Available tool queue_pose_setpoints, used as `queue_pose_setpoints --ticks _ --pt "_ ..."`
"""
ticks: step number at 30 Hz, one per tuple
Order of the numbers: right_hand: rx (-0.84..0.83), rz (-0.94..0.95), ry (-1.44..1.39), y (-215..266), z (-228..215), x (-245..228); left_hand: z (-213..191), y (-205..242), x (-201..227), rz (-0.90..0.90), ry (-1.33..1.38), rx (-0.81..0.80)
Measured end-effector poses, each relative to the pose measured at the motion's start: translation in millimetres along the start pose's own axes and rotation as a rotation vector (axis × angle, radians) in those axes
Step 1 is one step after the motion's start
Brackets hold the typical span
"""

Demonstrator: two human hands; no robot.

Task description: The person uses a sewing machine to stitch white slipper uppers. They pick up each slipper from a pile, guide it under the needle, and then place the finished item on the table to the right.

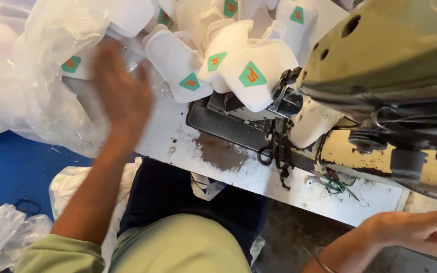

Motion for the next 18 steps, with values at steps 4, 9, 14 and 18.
queue_pose_setpoints --ticks 4,9,14,18 --pt "-0.191 0.203 -0.335 17.4 29.9 -105.8 -24.2 7.6 -77.8 -0.244 -0.471 -0.204" --pt "-0.793 0.785 -0.532 69.9 61.8 -250.0 -71.5 18.9 -27.8 -0.224 -0.333 -0.208" --pt "-1.477 1.446 -0.940 111.5 65.9 -302.6 -86.1 60.0 66.5 0.066 0.433 -0.042" --pt "-1.467 1.710 -1.109 117.3 51.1 -317.0 -74.9 82.1 107.3 0.080 0.617 -0.114"
Point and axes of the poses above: each hand's wrist, its own y-axis away from the middle knuckle, its own z-axis out of the palm, x = y × z, the point moved 2 cm from there along -y, towards the middle knuckle, and after that the axes turned 7 degrees about z, right-handed, at the moved point
